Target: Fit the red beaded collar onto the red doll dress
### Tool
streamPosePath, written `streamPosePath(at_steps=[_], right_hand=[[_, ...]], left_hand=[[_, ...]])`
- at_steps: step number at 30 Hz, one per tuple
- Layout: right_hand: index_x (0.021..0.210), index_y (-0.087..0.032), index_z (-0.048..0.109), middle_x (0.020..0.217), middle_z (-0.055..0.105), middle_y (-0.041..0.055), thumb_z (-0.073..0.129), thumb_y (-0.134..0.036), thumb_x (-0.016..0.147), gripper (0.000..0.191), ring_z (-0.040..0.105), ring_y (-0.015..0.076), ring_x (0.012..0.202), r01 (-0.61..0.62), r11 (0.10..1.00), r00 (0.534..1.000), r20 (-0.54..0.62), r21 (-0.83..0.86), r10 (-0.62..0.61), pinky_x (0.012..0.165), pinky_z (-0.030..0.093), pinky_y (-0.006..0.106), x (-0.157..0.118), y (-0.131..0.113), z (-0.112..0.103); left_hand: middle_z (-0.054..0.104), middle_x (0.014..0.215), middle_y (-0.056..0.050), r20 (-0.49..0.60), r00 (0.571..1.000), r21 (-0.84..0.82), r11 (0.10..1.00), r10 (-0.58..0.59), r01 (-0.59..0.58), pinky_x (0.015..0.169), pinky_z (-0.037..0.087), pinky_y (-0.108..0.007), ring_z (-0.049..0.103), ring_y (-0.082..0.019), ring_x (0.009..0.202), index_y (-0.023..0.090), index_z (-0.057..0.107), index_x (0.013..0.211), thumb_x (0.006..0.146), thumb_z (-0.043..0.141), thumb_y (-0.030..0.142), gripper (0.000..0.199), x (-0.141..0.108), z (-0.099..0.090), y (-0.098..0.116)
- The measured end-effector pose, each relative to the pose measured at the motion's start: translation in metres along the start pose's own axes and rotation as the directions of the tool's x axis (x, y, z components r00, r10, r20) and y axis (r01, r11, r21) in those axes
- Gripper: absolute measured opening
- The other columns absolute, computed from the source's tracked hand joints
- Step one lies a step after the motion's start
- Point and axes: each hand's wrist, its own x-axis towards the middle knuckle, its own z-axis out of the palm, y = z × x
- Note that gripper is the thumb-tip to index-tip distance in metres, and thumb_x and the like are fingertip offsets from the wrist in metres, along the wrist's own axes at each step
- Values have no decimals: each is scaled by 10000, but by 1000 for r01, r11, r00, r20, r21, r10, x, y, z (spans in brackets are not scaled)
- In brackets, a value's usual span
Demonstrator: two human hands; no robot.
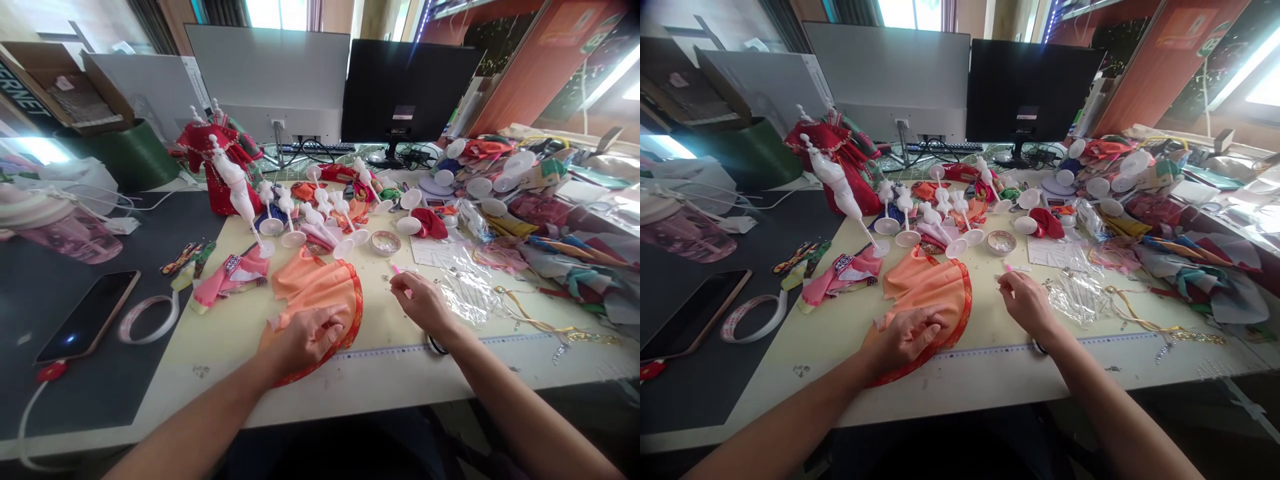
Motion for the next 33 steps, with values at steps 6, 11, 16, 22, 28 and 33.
streamPosePath(at_steps=[6, 11, 16, 22, 28, 33], right_hand=[[749, -195, 584, 681, 592, 15, 554, -341, 783, 153, 525, 140, 606, -181, 905, 983, 42, 386, 178, 622, 429, 302, 3, -8, -3], [838, -165, 599, 647, 597, 14, 485, -330, 779, 210, 528, 115, 547, -300, 727, 953, 169, 617, 250, 563, 459, 274, 7, -10, -6], [825, -159, 606, 619, 608, 13, 518, -319, 737, 203, 516, 109, 521, -327, 714, 944, 184, 619, 272, 535, 445, 267, 7, -10, -4], [696, -193, 533, 564, 513, -32, 607, -262, 696, 101, 432, 105, 514, -219, 857, 974, 52, 467, 221, 509, 365, 257, 5, -10, 0], [621, -210, 414, 657, 471, -20, 455, -55, 628, 161, 431, 119, 604, 84, 935, 996, -40, 344, -75, 547, 350, 250, -1, -26, 12], [825, -198, 557, 925, 595, 63, 434, -57, 752, 201, 567, 171, 804, 341, 921, 925, 108, 188, -364, 656, 449, 280, -6, -55, 30]], left_hand=[[697, 882, -21, -48, 998, 63, 998, 33, -30, 745, 533, -235, 655, -130, 826, 196, 564, 1197, 886, 492, 235, 321, 0, 0, 0], [695, 877, -8, -84, 995, 77, 996, 57, -51, 756, 526, -224, 656, -120, 814, 219, 571, 1186, 879, 505, 209, 315, 0, -1, -1], [693, 841, -8, -104, 990, 91, 992, 92, -83, 713, 526, -217, 656, -117, 764, 214, 585, 1166, 877, 501, 193, 301, -1, -1, 0], [707, 865, -22, -172, 976, 125, 986, 133, -113, 720, 532, -227, 666, -125, 771, 205, 605, 1136, 877, 508, 180, 278, 1, 1, -4], [710, 882, -47, -257, 965, 155, 988, 47, -7, 711, 531, -209, 670, -137, 790, 167, 625, 1111, 882, 519, 249, 265, 10, -41, 3], [689, 983, -51, -209, 975, 564, 806, -75, 183, 754, 524, -266, 650, -170, 855, 198, 601, 1163, 878, 477, 204, 311, 28, -75, -7]])
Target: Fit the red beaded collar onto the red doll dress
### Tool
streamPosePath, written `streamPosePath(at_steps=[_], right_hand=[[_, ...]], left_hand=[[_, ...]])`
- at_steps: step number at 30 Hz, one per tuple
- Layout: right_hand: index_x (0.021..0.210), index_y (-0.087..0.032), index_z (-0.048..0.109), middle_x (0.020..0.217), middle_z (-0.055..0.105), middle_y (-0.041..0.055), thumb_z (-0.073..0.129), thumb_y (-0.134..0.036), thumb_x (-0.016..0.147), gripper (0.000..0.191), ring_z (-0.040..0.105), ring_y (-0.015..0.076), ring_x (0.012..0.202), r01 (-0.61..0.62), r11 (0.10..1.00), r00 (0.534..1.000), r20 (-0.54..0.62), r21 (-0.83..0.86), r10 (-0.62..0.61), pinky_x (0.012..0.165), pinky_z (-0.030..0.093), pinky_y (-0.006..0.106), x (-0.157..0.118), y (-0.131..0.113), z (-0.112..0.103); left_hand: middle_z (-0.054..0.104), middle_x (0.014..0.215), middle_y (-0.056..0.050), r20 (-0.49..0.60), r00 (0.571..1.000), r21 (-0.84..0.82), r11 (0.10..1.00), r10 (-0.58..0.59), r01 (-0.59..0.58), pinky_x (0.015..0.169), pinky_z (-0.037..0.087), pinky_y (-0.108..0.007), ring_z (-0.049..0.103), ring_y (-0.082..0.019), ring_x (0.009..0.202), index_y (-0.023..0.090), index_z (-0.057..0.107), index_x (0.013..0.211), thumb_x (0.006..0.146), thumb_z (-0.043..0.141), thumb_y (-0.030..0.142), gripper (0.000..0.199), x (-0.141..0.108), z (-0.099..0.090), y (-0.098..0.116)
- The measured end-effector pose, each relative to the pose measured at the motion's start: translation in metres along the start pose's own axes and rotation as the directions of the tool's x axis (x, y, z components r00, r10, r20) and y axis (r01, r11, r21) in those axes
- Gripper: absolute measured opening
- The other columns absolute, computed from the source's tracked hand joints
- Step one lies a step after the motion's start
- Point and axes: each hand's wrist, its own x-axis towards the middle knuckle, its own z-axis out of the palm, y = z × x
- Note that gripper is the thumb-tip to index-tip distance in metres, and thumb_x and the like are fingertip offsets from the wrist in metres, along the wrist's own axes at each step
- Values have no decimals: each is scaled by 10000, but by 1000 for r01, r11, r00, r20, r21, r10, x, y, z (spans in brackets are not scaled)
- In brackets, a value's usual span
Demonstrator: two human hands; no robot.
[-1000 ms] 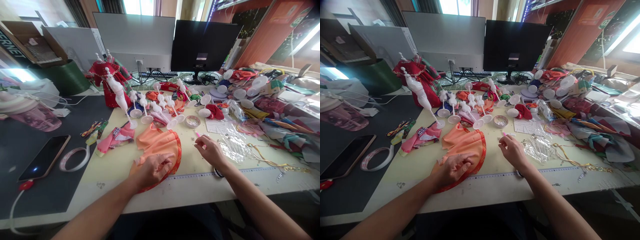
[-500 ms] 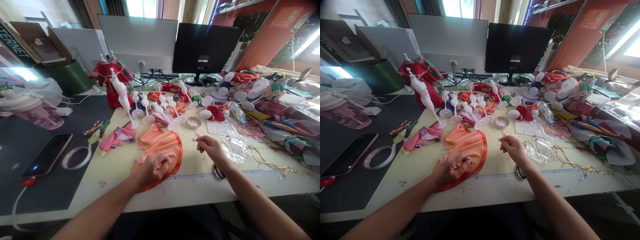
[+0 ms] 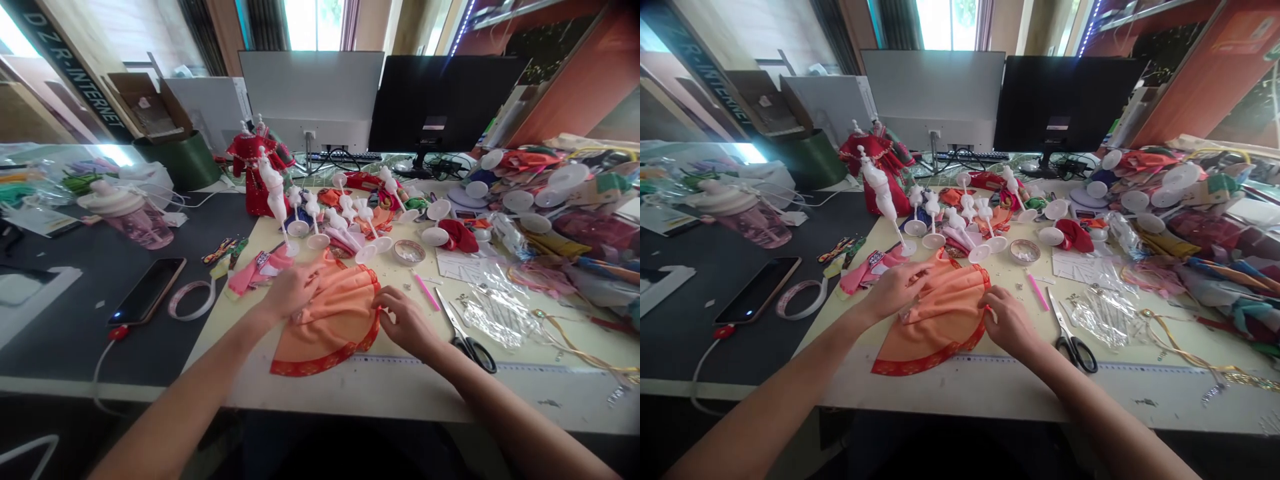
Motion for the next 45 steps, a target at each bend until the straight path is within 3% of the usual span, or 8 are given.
streamPosePath(at_steps=[3, 7, 17, 21, 26, 31, 37, 45], right_hand=[[979, -185, 577, 1012, 594, 99, 442, -144, 851, 191, 588, 195, 826, 81, 976, 991, 120, -202, -57, 648, 458, 297, 6, -14, 12], [799, -183, 573, 815, 579, 66, 424, -99, 856, 180, 558, 175, 699, 209, 889, 968, 215, -407, -129, 565, 412, 273, 15, -19, 23], [1144, -114, 543, 1163, 574, 169, 447, -51, 808, 355, 548, 276, 967, 245, 856, 968, 68, -454, -242, 793, 463, 397, 40, -16, 23], [1057, -152, 587, 1052, 639, 117, 437, -142, 894, 222, 581, 236, 914, 265, 903, 961, 18, -338, -275, 795, 472, 384, 23, -17, 4], [1006, -178, 596, 969, 651, 84, 417, -118, 908, 213, 567, 200, 893, 361, 920, 930, 134, -151, -343, 808, 463, 370, -13, -20, -16], [790, -178, 590, 835, 601, 76, 342, -107, 929, 293, 520, 193, 811, 447, 876, 867, 331, -183, -373, 769, 463, 362, -36, 4, -21], [902, -139, 620, 898, 631, 121, 426, -141, 911, 195, 555, 242, 857, 207, 830, 964, -39, -517, -265, 791, 482, 413, -24, 42, -38], [1214, -149, 567, 1243, 610, 134, 457, -191, 913, 323, 556, 272, 1137, 528, 827, 844, 223, -191, -487, 988, 439, 496, -33, -37, 13]], left_hand=[[612, 1161, -95, -9, 1000, 89, 996, -8, 8, 853, 504, -320, 589, -219, 1038, 177, 556, 1220, 808, 538, 144, 414, 12, 15, -12], [641, 825, -50, -24, 997, 173, 982, -69, 73, 679, 502, -270, 614, -181, 767, 169, 656, 866, 810, 499, 97, 181, 20, 27, -26], [592, 1035, -148, -369, 915, 309, 907, -164, 287, 814, 466, -377, 572, -272, 968, 114, 591, 1074, 877, 439, 135, 250, 26, -17, -55], [592, 1130, -114, -318, 947, 301, 942, -44, 145, 905, 445, -381, 554, -253, 1059, 157, 589, 1121, 888, 455, 170, 269, -3, -11, -38], [566, 1290, -79, 207, 875, 66, 886, 437, -458, 1018, 392, -402, 499, -238, 1217, 222, 597, 1179, 916, 474, 259, 293, -42, 12, -19], [536, 1329, -98, 171, 943, 101, 947, 286, -305, 1051, 361, -468, 473, -253, 1255, 229, 584, 1214, 914, 474, 264, 322, -40, 17, -45], [598, 1237, -113, -36, 970, 70, 969, 238, -236, 1011, 431, -435, 523, -241, 1199, 169, 594, 1174, 893, 499, 246, 307, -33, 0, -59], [672, 1119, -83, -78, 955, 26, 958, 286, -285, 964, 458, -375, 590, -198, 1103, 172, 631, 1109, 897, 513, 221, 248, -58, -18, -54]])
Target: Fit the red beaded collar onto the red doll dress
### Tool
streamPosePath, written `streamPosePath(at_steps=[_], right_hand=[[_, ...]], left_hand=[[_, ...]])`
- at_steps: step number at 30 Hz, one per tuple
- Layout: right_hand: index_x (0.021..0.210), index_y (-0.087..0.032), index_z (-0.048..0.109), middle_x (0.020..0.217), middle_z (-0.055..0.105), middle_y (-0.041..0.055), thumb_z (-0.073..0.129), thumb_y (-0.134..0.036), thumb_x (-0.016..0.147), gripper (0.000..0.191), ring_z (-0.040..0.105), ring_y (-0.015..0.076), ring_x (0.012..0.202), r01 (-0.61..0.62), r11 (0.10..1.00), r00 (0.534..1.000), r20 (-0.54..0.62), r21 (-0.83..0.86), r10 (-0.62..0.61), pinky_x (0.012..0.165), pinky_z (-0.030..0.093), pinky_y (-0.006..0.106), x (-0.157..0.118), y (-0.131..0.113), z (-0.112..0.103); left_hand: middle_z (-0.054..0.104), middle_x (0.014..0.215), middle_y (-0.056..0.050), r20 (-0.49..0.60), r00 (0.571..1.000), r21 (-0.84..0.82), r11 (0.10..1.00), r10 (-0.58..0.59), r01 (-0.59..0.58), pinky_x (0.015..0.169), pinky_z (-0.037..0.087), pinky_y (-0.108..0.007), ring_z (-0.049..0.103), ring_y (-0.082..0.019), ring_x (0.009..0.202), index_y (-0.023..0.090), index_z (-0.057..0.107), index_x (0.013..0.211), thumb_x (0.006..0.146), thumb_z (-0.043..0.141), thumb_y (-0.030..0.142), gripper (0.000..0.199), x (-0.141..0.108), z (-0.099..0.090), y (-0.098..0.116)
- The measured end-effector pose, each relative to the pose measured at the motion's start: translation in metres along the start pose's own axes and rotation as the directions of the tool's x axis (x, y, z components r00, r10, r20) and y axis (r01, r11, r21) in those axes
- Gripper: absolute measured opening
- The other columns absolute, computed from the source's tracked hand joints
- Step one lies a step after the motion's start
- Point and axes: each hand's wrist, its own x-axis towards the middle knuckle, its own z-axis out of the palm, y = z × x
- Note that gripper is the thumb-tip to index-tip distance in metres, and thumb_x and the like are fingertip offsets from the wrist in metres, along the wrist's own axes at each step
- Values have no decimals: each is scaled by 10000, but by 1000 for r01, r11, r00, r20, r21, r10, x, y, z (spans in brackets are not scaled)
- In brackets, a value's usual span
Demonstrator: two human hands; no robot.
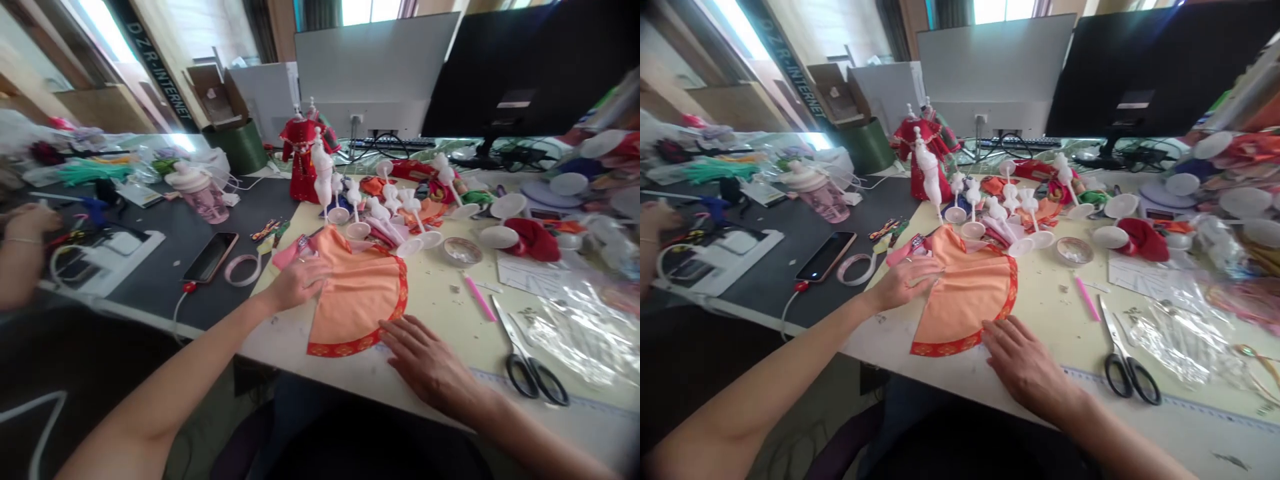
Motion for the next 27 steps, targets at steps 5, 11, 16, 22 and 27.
streamPosePath(at_steps=[5, 11, 16, 22, 27], right_hand=[[1181, -149, 595, 1248, 606, 142, 482, -270, 909, 318, 546, 297, 1156, 35, 997, 999, 30, 71, -37, 961, 464, 509, 20, -13, 18], [1104, -132, 613, 1160, 642, 152, 462, -268, 919, 275, 586, 296, 1044, -26, 1000, 999, -35, 1, 26, 909, 494, 498, 14, -2, 12], [1158, -146, 589, 1208, 625, 137, 460, -261, 921, 293, 573, 303, 1084, 11, 999, 999, 30, 33, -12, 926, 487, 503, 10, -9, 13], [1088, -169, 605, 1105, 657, 113, 452, -212, 913, 237, 597, 259, 1012, -2, 988, 997, 82, 152, -11, 915, 499, 444, 13, -19, 0], [1033, -177, 594, 1037, 658, 100, 437, -188, 914, 197, 590, 223, 950, -32, 980, 998, 52, 198, 22, 912, 478, 420, -1, -14, -23]], left_hand=[[625, 1225, -72, 265, 964, 80, 996, 25, -48, 992, 418, -439, 524, -224, 1209, 219, 652, 1085, 901, 496, 180, 244, -7, 4, -3], [659, 1135, -87, -39, 996, 170, 982, -77, 83, 1006, 426, -420, 587, -192, 1103, 180, 656, 1063, 904, 453, 145, 260, -8, -16, -15], [647, 1172, -91, 76, 997, 113, 993, 30, -38, 990, 435, -406, 569, -204, 1138, 176, 635, 1110, 913, 453, 189, 268, -8, -7, 9], [612, 1225, -110, 248, 968, 124, 989, 44, -76, 1026, 390, -441, 512, -267, 1209, 165, 616, 1141, 889, 535, 343, 320, 5, 19, 19], [635, 1175, -107, 159, 987, 131, 991, -24, 3, 1003, 405, -436, 573, -236, 1104, 165, 625, 1115, 918, 464, 308, 292, 17, 25, 17]])
